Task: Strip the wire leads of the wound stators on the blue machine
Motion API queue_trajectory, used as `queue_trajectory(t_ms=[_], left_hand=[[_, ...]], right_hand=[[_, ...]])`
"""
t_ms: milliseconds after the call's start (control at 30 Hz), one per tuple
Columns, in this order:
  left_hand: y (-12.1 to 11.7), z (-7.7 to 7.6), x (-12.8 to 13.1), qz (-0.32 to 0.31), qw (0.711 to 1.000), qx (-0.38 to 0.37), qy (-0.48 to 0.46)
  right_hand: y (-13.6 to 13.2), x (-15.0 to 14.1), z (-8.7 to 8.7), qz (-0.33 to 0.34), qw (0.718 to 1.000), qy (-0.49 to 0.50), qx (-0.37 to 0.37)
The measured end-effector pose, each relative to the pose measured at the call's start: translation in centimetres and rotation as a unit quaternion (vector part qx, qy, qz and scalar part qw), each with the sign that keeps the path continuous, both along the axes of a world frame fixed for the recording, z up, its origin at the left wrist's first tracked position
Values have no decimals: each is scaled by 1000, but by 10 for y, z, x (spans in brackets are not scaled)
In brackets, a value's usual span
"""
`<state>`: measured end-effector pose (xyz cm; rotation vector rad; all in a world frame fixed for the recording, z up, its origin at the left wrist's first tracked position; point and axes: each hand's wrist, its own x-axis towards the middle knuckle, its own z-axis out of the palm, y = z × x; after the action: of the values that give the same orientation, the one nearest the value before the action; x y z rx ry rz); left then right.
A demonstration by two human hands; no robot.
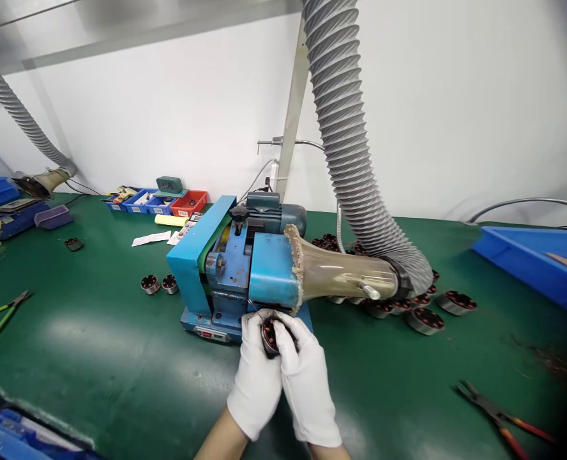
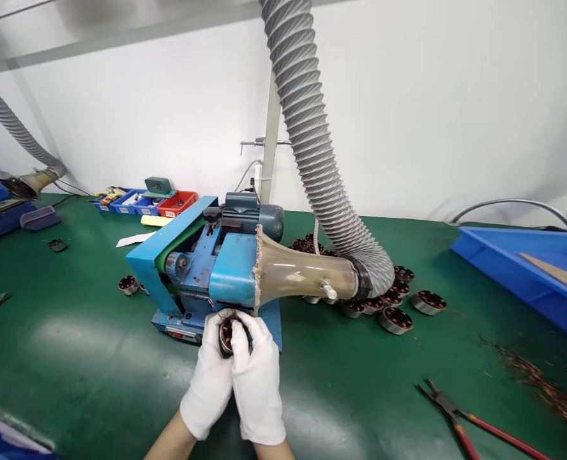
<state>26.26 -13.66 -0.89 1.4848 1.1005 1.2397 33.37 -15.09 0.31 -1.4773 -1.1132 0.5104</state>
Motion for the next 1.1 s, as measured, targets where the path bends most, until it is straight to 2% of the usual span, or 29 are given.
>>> queue_trajectory(t_ms=[100, 167, 333, 400, 500, 667, 767, 900, 1000, 1067, 1100], left_hand=[[-5, -1, -2, 1, 1000, -8, 0], [-14, -7, -5, 6, 1000, -5, 6], [-33, -24, -15, 24, 996, 80, 29], [-30, -22, -15, 21, 997, 73, 32], [-15, -12, -10, 3, 999, 35, 23], [2, -1, 0, -8, 1000, 17, 20], [-8, -4, 0, 3, 1000, 18, 18], [-33, -13, -15, 5, 998, 55, 25], [-44, -9, -32, -39, 996, 75, 41], [-45, -1, -41, -88, 993, 49, 69], [-45, 3, -44, -101, 991, 32, 80]], right_hand=[[-6, 1, -3, 1, 1000, -16, 9], [-16, 0, -7, 4, 999, -36, 23], [-37, -1, -16, 9, 992, -96, 83], [-34, -2, -16, 9, 994, -85, 69], [-20, -1, -14, 2, 998, -56, 37], [-1, 2, -7, -8, 999, -37, 26], [-9, 3, -9, -3, 999, -37, 27], [-38, 1, -15, 37, 997, -43, 60], [-56, 0, -12, 72, 995, 38, 52], [-61, 0, -8, 81, 983, 163, 11], [-61, 0, -6, 77, 968, 239, -7]])
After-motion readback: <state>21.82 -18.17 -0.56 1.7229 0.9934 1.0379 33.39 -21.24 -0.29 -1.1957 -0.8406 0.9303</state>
